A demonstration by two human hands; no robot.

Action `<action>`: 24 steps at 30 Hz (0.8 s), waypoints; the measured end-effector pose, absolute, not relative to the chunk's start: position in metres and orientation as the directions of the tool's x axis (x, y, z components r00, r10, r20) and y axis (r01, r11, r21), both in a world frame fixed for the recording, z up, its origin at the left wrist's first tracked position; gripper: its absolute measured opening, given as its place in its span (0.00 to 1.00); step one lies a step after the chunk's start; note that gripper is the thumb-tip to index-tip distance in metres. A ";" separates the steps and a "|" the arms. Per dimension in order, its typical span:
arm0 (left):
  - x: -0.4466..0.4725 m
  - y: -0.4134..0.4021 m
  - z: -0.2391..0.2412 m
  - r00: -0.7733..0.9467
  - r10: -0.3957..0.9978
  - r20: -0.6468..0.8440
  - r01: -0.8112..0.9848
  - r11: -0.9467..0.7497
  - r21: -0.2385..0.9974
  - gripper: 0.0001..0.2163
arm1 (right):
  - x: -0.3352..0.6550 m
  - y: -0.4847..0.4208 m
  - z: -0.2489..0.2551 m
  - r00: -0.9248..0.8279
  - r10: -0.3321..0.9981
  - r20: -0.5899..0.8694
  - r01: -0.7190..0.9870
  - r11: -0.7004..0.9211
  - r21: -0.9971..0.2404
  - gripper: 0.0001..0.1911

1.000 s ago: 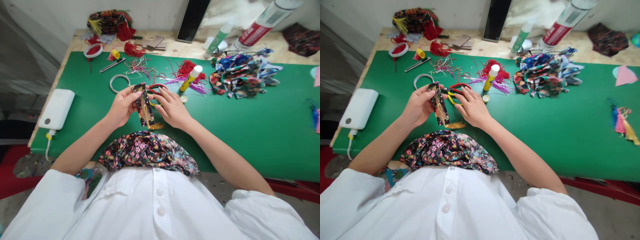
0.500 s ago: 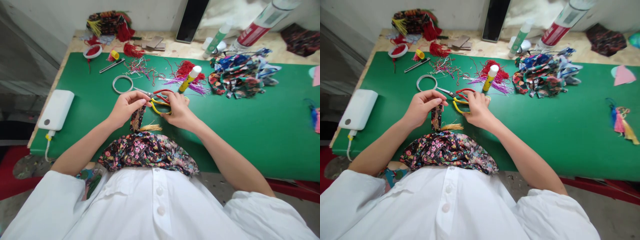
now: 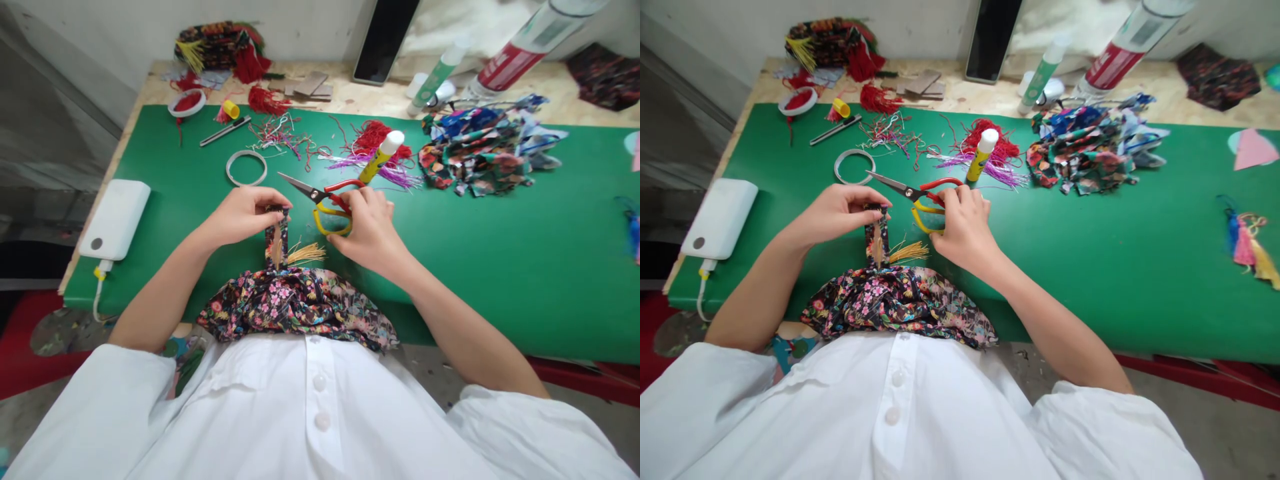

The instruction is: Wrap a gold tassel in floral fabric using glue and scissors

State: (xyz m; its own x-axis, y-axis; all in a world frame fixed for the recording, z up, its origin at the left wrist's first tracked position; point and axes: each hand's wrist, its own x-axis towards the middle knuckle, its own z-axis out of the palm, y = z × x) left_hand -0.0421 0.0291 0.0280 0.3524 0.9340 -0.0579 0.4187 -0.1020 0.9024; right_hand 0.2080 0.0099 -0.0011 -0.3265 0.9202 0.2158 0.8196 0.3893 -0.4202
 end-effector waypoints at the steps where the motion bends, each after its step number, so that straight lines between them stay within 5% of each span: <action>1: -0.043 0.030 0.029 0.316 0.948 -0.023 0.381 -0.105 0.919 0.11 | 0.210 0.012 0.002 -0.331 0.921 0.207 0.809 0.390 -0.440 0.18; 10: -0.042 0.029 0.031 0.258 0.966 0.004 0.151 -0.045 0.988 0.12 | 0.219 0.018 0.020 -0.326 0.943 0.062 0.628 0.265 -0.732 0.10; 15: -0.038 0.027 0.031 0.256 0.967 0.010 0.108 -0.039 0.993 0.12 | 0.211 0.014 0.018 -0.245 0.965 0.097 0.354 0.182 -0.917 0.20; 20: -0.036 0.025 0.030 0.232 0.972 0.024 0.047 -0.035 0.998 0.14 | 0.207 0.004 0.027 -0.285 0.928 0.241 0.391 0.343 -0.854 0.23; 24: -0.036 0.025 0.029 0.199 0.978 0.060 0.051 -0.072 0.996 0.15 | 0.206 0.002 0.023 -0.390 0.867 0.310 0.602 0.495 -0.626 0.26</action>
State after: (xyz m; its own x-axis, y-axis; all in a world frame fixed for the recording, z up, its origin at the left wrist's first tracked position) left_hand -0.0357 0.0247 0.0288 0.1987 0.9782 0.0601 0.0512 -0.0716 0.9961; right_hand 0.2064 0.0015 0.0225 -0.3896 0.8671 0.3104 0.6022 0.4948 -0.6265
